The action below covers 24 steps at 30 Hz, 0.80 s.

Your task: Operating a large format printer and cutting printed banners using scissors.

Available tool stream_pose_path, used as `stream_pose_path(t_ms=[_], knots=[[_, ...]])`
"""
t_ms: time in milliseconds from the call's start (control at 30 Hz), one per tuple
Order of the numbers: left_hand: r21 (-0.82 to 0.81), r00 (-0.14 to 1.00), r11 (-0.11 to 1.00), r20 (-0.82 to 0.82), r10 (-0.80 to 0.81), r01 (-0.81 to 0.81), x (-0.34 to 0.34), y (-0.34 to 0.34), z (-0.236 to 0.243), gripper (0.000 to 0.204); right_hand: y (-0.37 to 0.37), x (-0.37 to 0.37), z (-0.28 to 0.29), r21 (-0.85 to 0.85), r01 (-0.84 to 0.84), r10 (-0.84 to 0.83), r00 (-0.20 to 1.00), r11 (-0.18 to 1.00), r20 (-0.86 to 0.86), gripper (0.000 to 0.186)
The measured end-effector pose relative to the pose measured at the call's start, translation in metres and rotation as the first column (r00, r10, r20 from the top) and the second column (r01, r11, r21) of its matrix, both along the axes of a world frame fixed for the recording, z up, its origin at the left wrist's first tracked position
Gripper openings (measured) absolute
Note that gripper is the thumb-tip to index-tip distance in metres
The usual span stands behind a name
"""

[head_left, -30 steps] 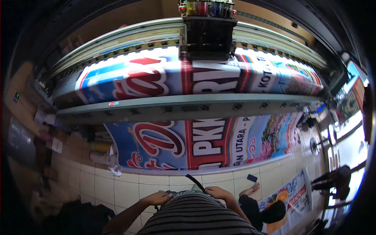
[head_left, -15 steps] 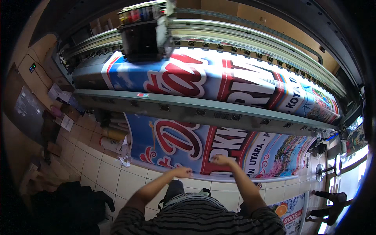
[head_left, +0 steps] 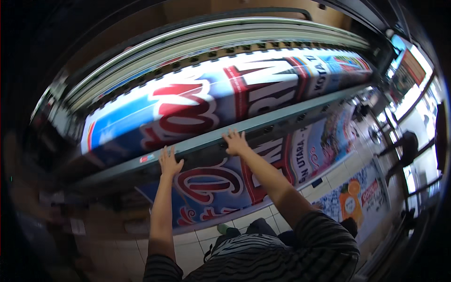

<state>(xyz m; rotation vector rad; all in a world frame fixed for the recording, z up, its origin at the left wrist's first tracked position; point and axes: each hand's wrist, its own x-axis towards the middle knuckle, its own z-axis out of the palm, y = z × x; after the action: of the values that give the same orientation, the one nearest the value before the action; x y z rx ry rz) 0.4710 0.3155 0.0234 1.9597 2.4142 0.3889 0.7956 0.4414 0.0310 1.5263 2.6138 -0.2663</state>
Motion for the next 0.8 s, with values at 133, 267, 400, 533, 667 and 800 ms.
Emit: stream_pose_path(t_ms=[133,267,400,533,667,800], knots=[[-0.474,1.0,0.88,0.014,0.028,-0.018,0.003,0.018,-0.018,0.135,-0.006,-0.014,-0.009,-0.195,0.065,-0.066,0.998,0.979,0.001,0.119],[-0.578,0.992,0.816,0.101,0.071,0.0,-0.003,0.029,-0.021,0.151,0.007,-0.016,-0.019,-0.341,0.04,-0.061,0.997,0.939,-0.05,0.132],[-0.633,0.989,0.773,0.088,0.121,-0.038,-0.003,0.037,-0.015,0.146,0.022,-0.023,-0.026,-0.432,0.078,-0.057,0.996,0.898,0.062,0.144],[-0.615,0.993,0.786,0.039,0.108,-0.061,0.007,0.032,-0.013,0.146,0.021,-0.024,-0.027,-0.419,0.047,-0.022,0.998,0.907,0.064,0.144],[-0.472,0.987,0.879,0.088,0.132,-0.076,0.025,0.035,-0.005,0.128,0.016,-0.02,-0.018,-0.396,0.042,-0.019,0.998,0.917,0.06,0.141],[-0.314,0.968,0.918,0.143,-0.208,0.244,0.068,0.059,-0.005,0.112,0.01,-0.019,-0.014,-0.259,0.014,0.008,0.996,0.966,0.085,0.127]])
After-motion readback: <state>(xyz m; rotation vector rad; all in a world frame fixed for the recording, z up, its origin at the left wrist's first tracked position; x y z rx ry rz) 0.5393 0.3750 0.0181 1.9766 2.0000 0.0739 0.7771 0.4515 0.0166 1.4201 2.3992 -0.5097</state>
